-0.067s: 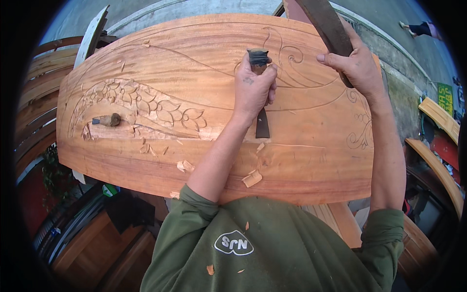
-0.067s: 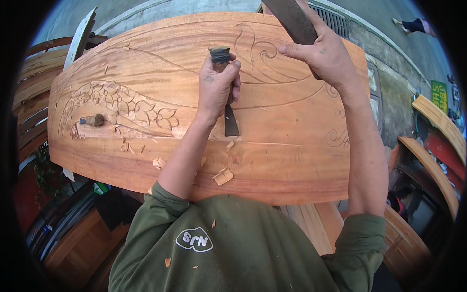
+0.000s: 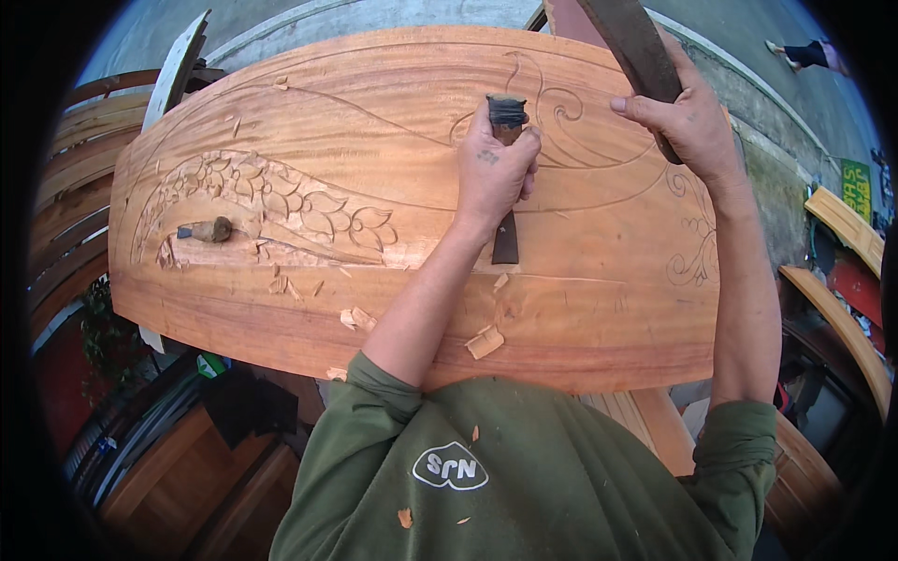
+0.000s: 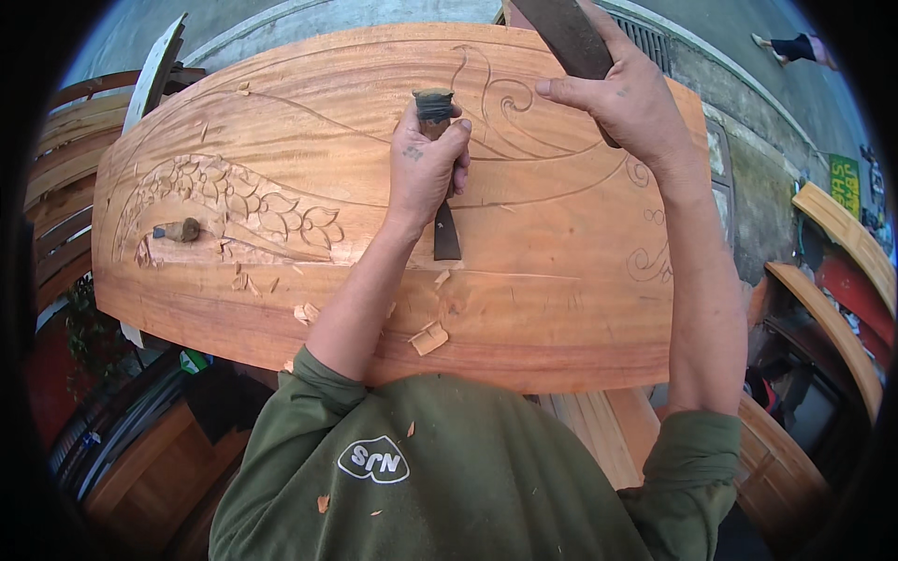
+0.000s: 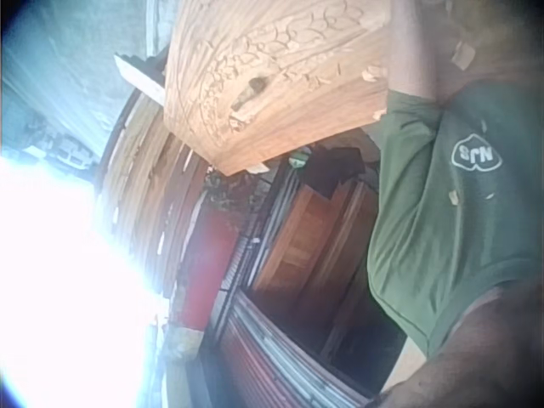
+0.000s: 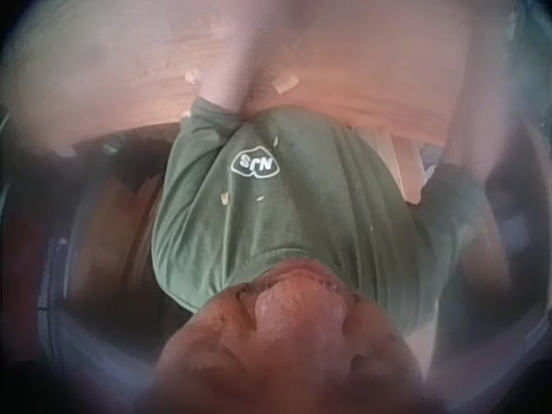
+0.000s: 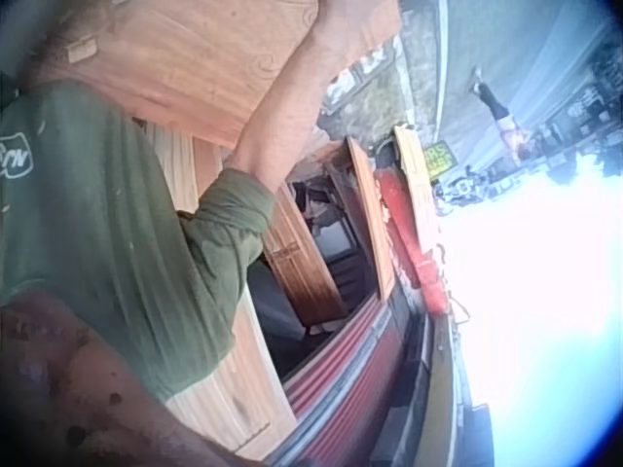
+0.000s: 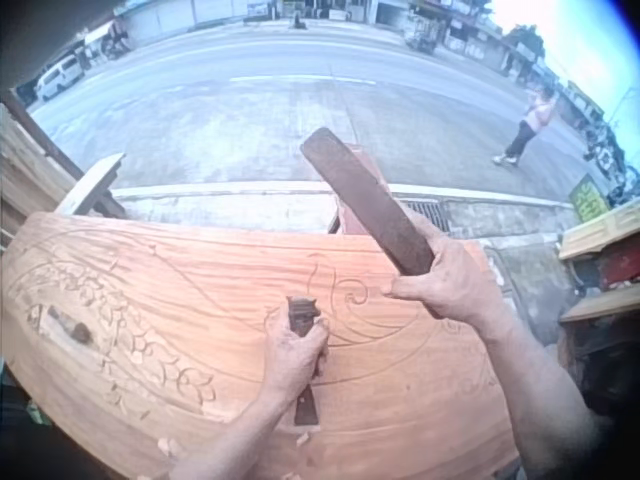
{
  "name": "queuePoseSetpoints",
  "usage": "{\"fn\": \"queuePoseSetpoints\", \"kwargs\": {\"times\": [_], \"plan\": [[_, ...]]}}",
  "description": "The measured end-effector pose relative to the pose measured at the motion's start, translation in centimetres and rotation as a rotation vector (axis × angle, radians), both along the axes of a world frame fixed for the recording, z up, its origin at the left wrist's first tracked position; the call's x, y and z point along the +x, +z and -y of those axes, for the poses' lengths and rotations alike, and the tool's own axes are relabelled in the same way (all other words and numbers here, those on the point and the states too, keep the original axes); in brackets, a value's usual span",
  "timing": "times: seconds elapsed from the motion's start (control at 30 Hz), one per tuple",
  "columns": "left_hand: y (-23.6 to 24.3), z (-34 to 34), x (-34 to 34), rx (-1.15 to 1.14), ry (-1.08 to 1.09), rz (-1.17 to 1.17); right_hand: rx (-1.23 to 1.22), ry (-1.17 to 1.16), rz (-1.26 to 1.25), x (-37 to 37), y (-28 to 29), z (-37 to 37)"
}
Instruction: The person carves decorative floral patterns into a wooden panel using a chisel and a mallet. The person hammers the chisel to remove shavings along the traced lines and then uses a smaller hand-held chisel for detailed work.
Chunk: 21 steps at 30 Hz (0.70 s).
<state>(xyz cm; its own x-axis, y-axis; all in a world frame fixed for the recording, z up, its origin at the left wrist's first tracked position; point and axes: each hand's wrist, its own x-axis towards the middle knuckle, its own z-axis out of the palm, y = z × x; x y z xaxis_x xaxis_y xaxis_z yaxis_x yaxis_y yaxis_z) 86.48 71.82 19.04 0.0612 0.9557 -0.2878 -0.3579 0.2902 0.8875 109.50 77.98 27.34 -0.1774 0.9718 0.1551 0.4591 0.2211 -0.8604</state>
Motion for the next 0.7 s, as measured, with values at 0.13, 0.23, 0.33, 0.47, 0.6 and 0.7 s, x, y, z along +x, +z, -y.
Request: {"fn": "queuePoseSetpoints", "kwargs": {"times": [0.13, 0.23, 0.33, 0.47, 0.6, 0.7], "plan": [[-0.3, 0.1, 0.8, 0.012, -0.066, -0.066, -0.214, -0.156, -0.098, -1.3, 2.1, 0.7], [0.2, 0.4, 1.4, 0.016, -0.117, -0.012, -0.372, -0.13, -0.102, -0.2, 1.9, 0.7], [-0.9, 0.2, 1.2, 0.003, -0.105, -0.043, -0.375, 0.382, 0.591, 2.4, 2.0, 0.4], [-2.2, -0.1, 1.4, 0.026, -0.126, 0.001, -0.324, 0.046, 0.359, 3.1, 1.7, -0.5], [-1.0, 0.6, 1.3, -0.001, -0.157, -0.064, -0.521, -0.008, 0.078, 2.2, 0.4, 0.7], [-0.7, 1.1, 1.2, 0.036, -0.164, -0.045, -0.318, 0.305, 0.376, 3.2, 1.1, -0.1]]}}
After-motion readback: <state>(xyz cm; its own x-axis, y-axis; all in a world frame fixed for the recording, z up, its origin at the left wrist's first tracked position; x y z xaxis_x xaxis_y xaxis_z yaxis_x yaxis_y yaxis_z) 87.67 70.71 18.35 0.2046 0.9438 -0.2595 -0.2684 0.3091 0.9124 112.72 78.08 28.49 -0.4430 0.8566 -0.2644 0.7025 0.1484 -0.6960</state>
